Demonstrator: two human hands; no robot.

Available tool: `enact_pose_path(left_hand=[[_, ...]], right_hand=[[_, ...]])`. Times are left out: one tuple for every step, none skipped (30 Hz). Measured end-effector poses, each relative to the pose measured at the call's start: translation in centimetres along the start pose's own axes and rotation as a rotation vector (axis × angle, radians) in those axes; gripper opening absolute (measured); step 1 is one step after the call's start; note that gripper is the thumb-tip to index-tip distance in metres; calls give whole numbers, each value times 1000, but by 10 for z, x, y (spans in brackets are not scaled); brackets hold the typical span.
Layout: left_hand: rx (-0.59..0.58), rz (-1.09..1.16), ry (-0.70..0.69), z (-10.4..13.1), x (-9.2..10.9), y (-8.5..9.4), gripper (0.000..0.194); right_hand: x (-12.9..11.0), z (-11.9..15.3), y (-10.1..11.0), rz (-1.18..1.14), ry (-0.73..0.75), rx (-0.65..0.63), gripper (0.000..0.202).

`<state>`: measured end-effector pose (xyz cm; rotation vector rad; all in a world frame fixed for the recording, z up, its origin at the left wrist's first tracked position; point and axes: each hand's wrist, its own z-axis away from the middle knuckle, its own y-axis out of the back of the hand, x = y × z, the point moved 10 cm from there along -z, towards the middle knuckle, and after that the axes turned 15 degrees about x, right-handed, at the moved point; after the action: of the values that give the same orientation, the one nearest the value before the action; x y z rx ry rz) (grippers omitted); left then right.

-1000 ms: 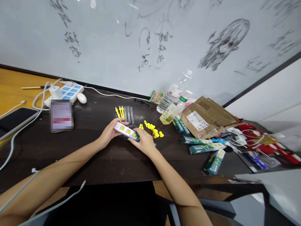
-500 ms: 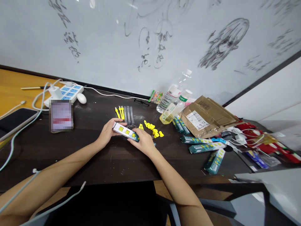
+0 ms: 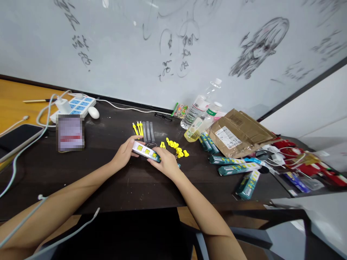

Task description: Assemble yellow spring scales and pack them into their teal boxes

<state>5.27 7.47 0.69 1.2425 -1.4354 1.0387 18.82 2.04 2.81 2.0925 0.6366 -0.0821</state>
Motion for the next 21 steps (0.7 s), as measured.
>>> enact_pose_path(left_hand=[[-11,-28,-17,1,2,-1,57],[-26,-60,-35,1,4,-2,57],[-45,-98,-52,2,5,-3,56],[-66,-138,-68,2,6,-4,55],[-84,-181,-86,3,7,-5,55],[-96,-228,-108,3,9,-5,57],[-101,-275,-134,3,10,-5,59],[-101,-321,-162,3,12,-5,61],[-98,-360,-183,3,13,-4,63],[-94,-386,-190,3,12,-4,64],[-93,-392,-179,2,11,-4,63],[-92,-376,-153,2,8,-5,61],[-93,-341,-122,2,6,-5,59],[-90,-297,-96,2,4,-6,57],[-79,-249,-82,1,4,-6,56],[-56,-206,-78,0,5,-5,55],[-20,-170,-79,-2,6,-1,54],[30,-140,-81,-6,8,4,53],[88,-115,-81,-10,8,11,53],[156,-92,-72,-14,7,20,54],[218,-68,-66,-19,5,29,54]], right_hand=[[0,0,0,1,3,-5,37],[-1,0,0,1,5,-8,37],[-1,0,0,1,6,-11,37],[0,0,0,1,6,-13,37],[0,0,0,2,5,-14,37],[0,0,0,5,3,-14,36],[1,0,-1,7,0,-15,36],[2,1,-1,11,-1,-15,36],[2,1,-2,14,-1,-16,36],[2,1,-2,17,0,-17,35],[3,1,-3,18,0,-18,35],[3,1,-3,17,-2,-18,35],[3,1,-3,15,-6,-17,36],[3,1,-2,8,-12,-17,37],[2,0,-1,-1,-18,-16,39],[2,-1,1,-11,-25,-18,41],[2,-1,3,-18,-32,-24,44],[2,-1,4,-20,-40,-34,47],[3,-2,4,-17,-49,-51,50],[4,-1,4,-8,-60,-72,52],[5,-1,3,2,-69,-93,53]])
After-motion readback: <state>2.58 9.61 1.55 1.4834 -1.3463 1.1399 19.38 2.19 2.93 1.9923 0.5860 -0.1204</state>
